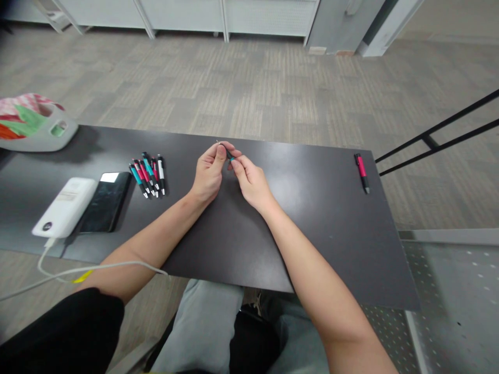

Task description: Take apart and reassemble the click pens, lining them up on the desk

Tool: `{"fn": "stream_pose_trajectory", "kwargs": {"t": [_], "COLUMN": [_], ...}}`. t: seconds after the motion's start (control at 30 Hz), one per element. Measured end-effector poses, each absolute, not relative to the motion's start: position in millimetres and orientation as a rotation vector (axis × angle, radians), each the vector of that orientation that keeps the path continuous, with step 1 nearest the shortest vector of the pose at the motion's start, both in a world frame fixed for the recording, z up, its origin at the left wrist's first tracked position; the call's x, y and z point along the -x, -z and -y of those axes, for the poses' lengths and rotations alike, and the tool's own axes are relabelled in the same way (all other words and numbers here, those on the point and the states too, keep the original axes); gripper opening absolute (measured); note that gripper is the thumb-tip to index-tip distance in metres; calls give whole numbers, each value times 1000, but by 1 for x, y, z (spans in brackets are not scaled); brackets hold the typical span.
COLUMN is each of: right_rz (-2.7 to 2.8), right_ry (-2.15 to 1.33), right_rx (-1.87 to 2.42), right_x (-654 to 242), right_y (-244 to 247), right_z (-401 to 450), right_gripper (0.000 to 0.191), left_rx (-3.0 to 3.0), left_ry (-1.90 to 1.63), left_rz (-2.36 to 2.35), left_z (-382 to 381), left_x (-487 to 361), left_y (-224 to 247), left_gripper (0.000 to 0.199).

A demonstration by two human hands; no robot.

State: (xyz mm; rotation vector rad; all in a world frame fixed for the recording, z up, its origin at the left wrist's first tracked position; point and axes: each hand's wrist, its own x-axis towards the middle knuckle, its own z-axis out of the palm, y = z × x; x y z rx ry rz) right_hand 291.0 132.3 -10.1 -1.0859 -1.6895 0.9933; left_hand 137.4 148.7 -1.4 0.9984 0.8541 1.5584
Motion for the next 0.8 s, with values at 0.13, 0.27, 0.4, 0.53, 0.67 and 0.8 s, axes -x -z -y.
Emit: {"fn": "stream_pose_trajectory", "kwargs": {"t": [0.13, 0.27, 0.4, 0.53, 0.67, 0.8], "right_rz": [1733, 1813, 1877, 1845, 1786, 1676], "right_ry": [-792, -615, -482, -519, -625, -701], "right_rx": [1019, 1007, 989, 1006, 977, 979], "right_x": [-289, -287, -289, -289, -290, -294], "right_y": [18, 16, 14, 15, 20, 26], "right_z": [-133, -131, -131, -132, -135, -140], "right_gripper": [66, 55, 46, 50, 48, 42], "left_rx": [-987, -958, -918, -944, -977, -981], "left_ry": [-1635, -1719, -1723, -1702, -1693, -1705], "left_rz": [-866, -892, -918, -897, -877, -847], "left_z": [-144, -138, -138, -143, -148, -150], "left_x": [-143, -147, -147, -143, -140, -140], "left_y": [4, 1, -1, 2, 7, 11], "left_gripper": [51, 50, 50, 53, 60, 62]}}
